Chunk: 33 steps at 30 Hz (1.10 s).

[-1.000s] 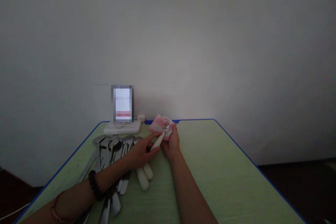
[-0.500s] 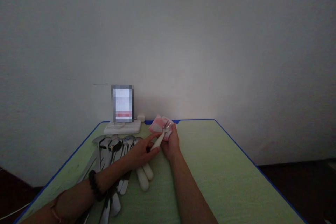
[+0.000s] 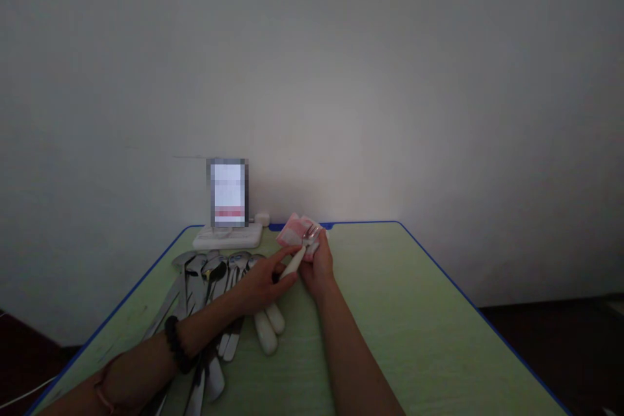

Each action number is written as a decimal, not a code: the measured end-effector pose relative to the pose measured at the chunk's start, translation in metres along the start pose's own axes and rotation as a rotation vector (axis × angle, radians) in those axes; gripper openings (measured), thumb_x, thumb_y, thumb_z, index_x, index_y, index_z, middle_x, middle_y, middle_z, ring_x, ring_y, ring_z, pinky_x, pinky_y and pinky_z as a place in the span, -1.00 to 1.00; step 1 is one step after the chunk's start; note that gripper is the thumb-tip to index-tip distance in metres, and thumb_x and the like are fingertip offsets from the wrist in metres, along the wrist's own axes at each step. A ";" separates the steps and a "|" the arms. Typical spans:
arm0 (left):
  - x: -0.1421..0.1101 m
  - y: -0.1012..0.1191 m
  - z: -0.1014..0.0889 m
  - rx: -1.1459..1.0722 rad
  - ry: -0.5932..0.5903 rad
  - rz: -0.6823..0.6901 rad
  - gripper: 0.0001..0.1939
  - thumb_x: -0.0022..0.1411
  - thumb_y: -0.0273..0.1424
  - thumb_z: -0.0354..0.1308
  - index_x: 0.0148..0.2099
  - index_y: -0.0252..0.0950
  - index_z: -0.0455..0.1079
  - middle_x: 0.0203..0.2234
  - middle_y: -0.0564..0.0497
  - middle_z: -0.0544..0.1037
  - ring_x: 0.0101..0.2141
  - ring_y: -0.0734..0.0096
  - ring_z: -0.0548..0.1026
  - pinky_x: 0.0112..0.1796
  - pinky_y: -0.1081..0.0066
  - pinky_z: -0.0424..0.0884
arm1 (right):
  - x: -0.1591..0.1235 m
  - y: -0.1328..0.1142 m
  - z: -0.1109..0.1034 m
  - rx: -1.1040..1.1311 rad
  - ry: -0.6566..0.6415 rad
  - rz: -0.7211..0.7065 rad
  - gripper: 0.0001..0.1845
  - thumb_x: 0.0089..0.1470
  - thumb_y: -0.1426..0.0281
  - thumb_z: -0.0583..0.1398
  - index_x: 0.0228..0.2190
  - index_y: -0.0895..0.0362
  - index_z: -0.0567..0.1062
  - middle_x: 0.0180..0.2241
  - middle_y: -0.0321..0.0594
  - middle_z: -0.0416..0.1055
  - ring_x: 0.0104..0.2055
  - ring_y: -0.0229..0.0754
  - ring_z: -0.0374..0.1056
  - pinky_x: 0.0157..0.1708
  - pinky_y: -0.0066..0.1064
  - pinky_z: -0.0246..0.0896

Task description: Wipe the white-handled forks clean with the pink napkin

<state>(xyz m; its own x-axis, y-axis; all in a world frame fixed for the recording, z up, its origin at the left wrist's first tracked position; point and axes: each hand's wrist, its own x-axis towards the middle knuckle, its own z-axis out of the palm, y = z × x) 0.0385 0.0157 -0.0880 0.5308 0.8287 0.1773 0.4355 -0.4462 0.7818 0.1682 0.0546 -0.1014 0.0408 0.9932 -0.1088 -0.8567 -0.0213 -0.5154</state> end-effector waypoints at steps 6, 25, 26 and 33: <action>0.000 0.003 0.000 0.004 0.007 0.011 -0.46 0.19 -0.34 0.00 0.21 -0.37 0.13 -0.71 0.22 0.18 -0.67 0.55 0.10 -0.63 0.54 0.01 | 0.000 0.001 -0.001 0.004 0.012 0.016 -0.59 0.11 0.15 0.01 -0.27 0.18 0.48 -0.40 -0.25 0.55 -0.34 -0.22 0.46 -0.20 -0.37 0.35; 0.003 -0.004 0.002 -0.088 0.059 0.110 -0.43 0.24 -0.37 0.01 0.27 -0.32 0.02 0.02 -0.16 0.44 -0.01 0.21 0.41 0.05 0.20 0.27 | -0.005 0.007 -0.004 -0.289 -0.062 -0.041 -0.73 -0.07 0.24 0.22 -0.39 0.20 0.50 -0.52 -0.26 0.53 -0.46 -0.23 0.43 -0.38 -0.42 0.34; 0.002 -0.003 0.002 -0.095 0.043 0.108 -0.44 0.24 -0.38 0.00 0.27 -0.31 0.02 0.03 -0.16 0.43 -0.01 0.22 0.42 0.05 0.21 0.29 | -0.006 0.006 -0.003 -0.277 -0.048 -0.040 -0.75 -0.07 0.25 0.22 -0.40 0.20 0.50 -0.54 -0.26 0.52 -0.47 -0.23 0.43 -0.38 -0.41 0.34; 0.002 0.002 0.001 -0.128 -0.004 0.058 -0.44 0.23 -0.41 0.01 0.26 -0.33 0.02 0.01 -0.14 0.46 -0.04 0.25 0.44 0.00 0.25 0.34 | -0.008 0.004 0.002 -0.274 -0.014 -0.022 -0.78 -0.12 0.33 0.25 -0.39 0.20 0.49 -0.57 -0.28 0.51 -0.50 -0.22 0.43 -0.39 -0.39 0.36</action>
<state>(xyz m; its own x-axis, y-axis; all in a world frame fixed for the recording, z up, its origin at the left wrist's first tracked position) 0.0412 0.0157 -0.0868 0.5555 0.8014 0.2217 0.3080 -0.4460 0.8404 0.1635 0.0468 -0.1003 0.0496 0.9952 -0.0843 -0.6842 -0.0276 -0.7288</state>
